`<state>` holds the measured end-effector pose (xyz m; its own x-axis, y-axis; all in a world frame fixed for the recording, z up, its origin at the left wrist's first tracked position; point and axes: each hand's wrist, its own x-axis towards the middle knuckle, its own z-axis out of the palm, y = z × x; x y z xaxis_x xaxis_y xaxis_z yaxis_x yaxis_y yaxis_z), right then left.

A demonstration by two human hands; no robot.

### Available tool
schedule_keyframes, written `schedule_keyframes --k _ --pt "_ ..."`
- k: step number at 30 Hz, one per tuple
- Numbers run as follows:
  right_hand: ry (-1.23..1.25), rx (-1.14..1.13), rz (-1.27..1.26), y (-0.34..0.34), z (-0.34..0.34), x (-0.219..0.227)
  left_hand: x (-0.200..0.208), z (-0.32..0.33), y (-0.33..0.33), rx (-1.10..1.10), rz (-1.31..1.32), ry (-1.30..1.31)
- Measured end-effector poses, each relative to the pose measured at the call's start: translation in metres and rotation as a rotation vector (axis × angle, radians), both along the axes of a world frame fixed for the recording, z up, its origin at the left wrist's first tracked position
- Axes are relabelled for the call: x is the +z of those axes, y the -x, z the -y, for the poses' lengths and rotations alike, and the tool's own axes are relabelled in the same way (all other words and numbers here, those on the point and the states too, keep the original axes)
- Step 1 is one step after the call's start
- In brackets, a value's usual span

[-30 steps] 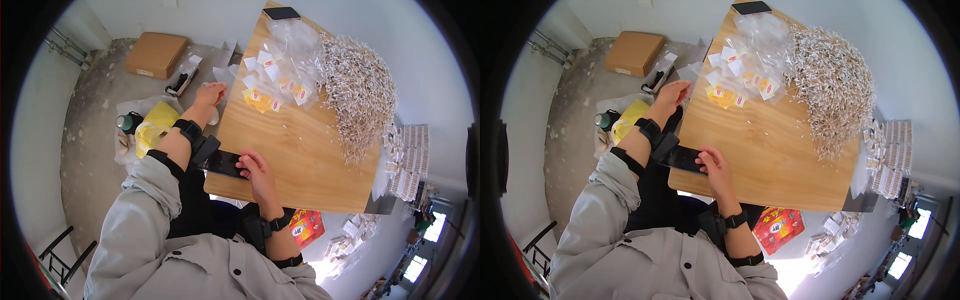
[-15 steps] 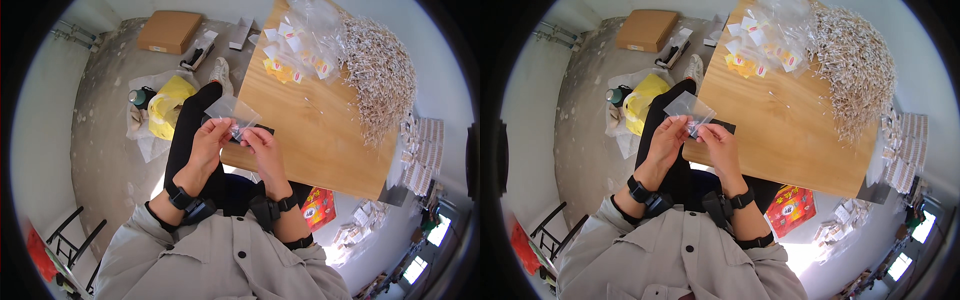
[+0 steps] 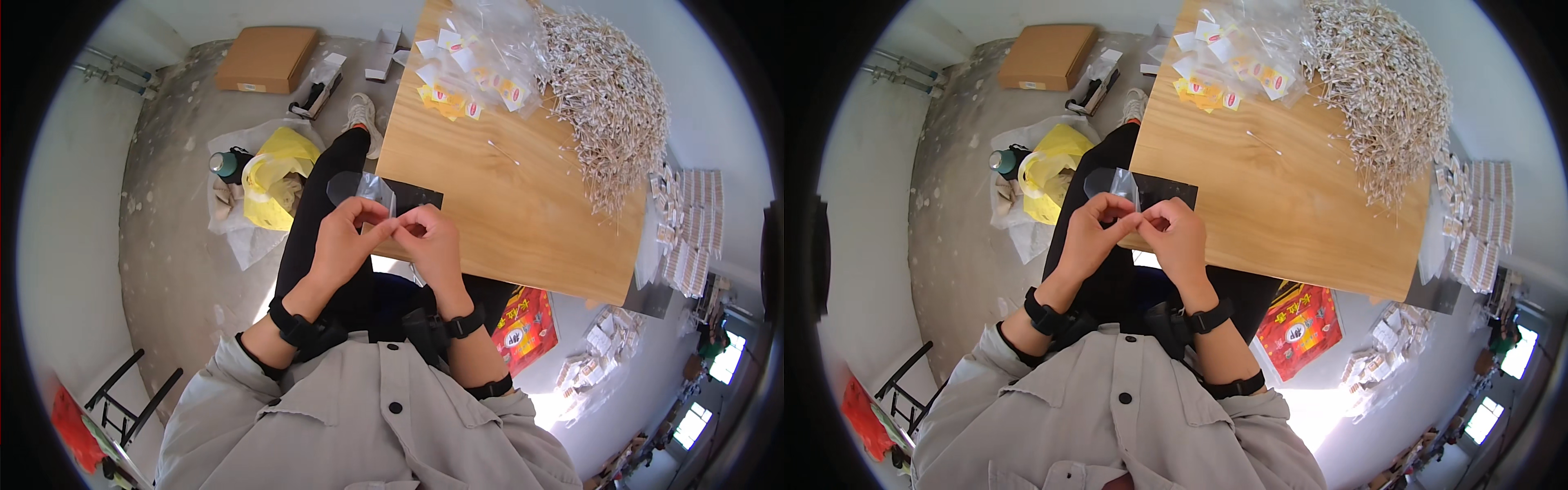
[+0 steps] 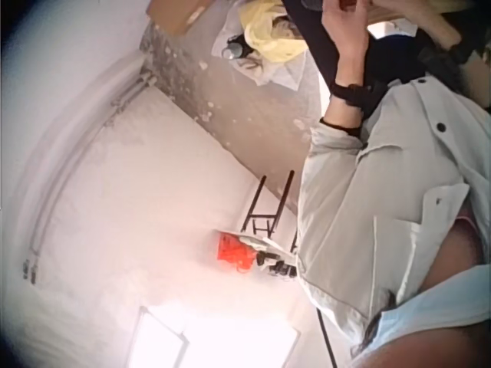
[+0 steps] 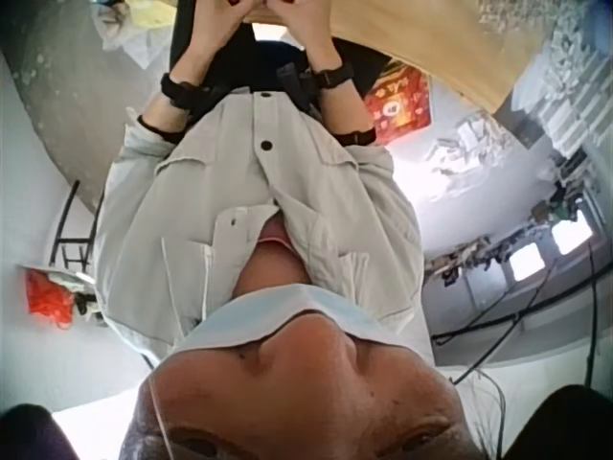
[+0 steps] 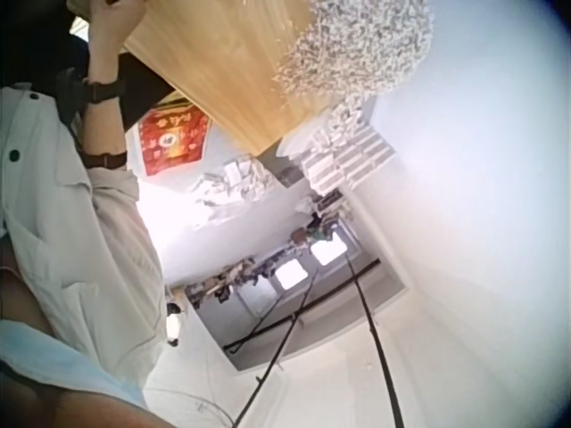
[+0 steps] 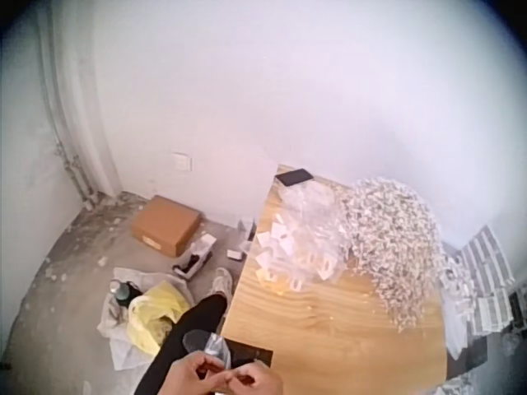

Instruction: The person sits at a wooden table and packs cotton swabs into small plastic bags. They open a bag, align a bundle of swabs on the table, insert them into the bag, and seal it. The process is repeated multiple times with a large pile of loose swabs and stacks of empty bags visible on the table.

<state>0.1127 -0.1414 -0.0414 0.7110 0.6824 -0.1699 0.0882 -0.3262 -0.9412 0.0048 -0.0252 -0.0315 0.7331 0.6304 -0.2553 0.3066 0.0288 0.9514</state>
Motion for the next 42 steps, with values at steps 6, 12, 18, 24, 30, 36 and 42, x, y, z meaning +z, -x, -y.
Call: schedule_keyframes --k 6,12,18,24,30,36,42 --pt "0.029 0.023 0.133 0.007 -0.001 0.01 0.003 0.0 0.001 -0.034 -0.009 0.191" --pt "-0.053 0.022 0.092 0.009 -0.002 0.016 -0.012 -0.008 0.009 -0.065 0.055 0.244" --pt "-0.21 0.057 -0.182 0.012 -0.006 0.016 -0.008 -0.019 0.01 -0.055 0.136 0.373" --pt "-0.173 0.09 -0.256 0.007 -0.003 0.017 -0.001 -0.02 0.007 -0.142 0.09 0.263" --pt "-0.185 0.102 -0.292 -0.004 0.006 0.011 0.007 -0.022 0.001 -0.257 0.084 0.043" --pt "-0.197 0.191 -0.273 -0.005 0.002 0.021 0.003 -0.022 0.007 -0.236 0.115 0.039" --pt "-0.161 0.203 -0.313 -0.007 0.0 0.02 0.01 -0.022 0.013 -0.224 0.141 -0.034"
